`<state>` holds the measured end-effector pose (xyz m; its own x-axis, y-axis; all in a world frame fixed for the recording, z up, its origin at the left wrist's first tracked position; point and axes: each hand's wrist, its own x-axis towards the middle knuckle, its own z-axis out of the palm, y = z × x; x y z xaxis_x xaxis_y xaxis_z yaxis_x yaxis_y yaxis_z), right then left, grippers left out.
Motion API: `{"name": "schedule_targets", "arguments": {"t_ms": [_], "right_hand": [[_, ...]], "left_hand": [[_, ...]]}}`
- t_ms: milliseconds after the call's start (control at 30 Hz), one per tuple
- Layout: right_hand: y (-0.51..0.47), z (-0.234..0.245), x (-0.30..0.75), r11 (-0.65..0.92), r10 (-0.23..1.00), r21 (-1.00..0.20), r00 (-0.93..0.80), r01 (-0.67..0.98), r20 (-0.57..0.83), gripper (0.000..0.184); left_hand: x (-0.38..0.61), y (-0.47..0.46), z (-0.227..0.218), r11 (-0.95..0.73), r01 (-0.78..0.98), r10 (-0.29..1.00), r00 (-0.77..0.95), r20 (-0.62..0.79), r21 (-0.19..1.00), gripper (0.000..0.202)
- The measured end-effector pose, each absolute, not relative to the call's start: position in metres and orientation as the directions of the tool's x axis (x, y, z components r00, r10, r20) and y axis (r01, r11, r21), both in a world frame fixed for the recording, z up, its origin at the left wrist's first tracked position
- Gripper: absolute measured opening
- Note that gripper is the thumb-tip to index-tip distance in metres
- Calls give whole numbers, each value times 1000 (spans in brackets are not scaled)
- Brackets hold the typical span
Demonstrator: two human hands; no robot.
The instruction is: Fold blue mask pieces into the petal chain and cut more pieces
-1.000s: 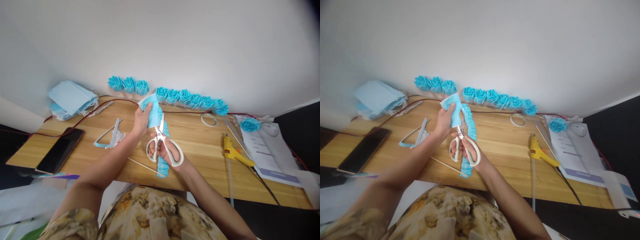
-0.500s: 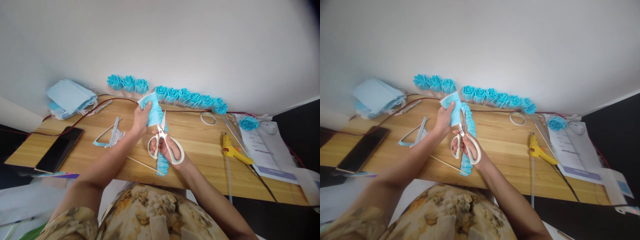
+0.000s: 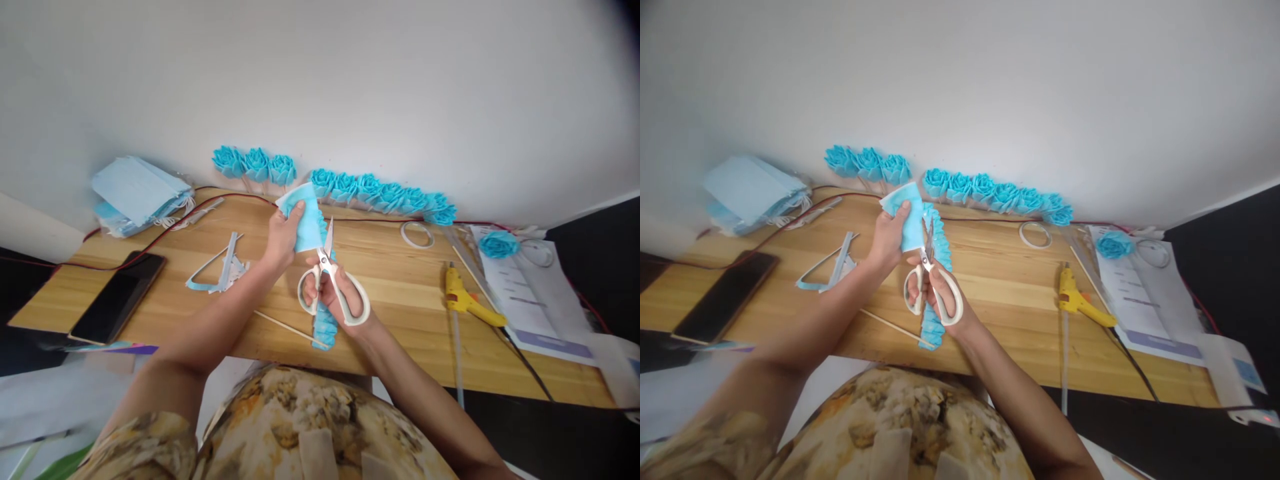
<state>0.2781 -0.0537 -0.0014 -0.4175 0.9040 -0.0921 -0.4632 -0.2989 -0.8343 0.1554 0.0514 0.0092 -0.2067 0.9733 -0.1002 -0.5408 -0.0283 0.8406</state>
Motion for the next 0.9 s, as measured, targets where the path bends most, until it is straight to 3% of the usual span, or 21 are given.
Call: {"name": "schedule_targets", "arguments": {"t_ms": [200,600,900], "right_hand": [[-56,-3,274,-295,918,-809,-385,-509,-92,64],[-61,1,275,-307,924,-810,-361,-500,-127,57],[-63,2,277,-294,932,-839,-331,-458,-146,63]], "left_hand": [[156,52,7,-64,-532,974,-218,-63,844,33],[156,52,9,-75,-538,971,-232,-62,840,28],[156,54,3,-120,-537,976,-219,0,835,32]]}}
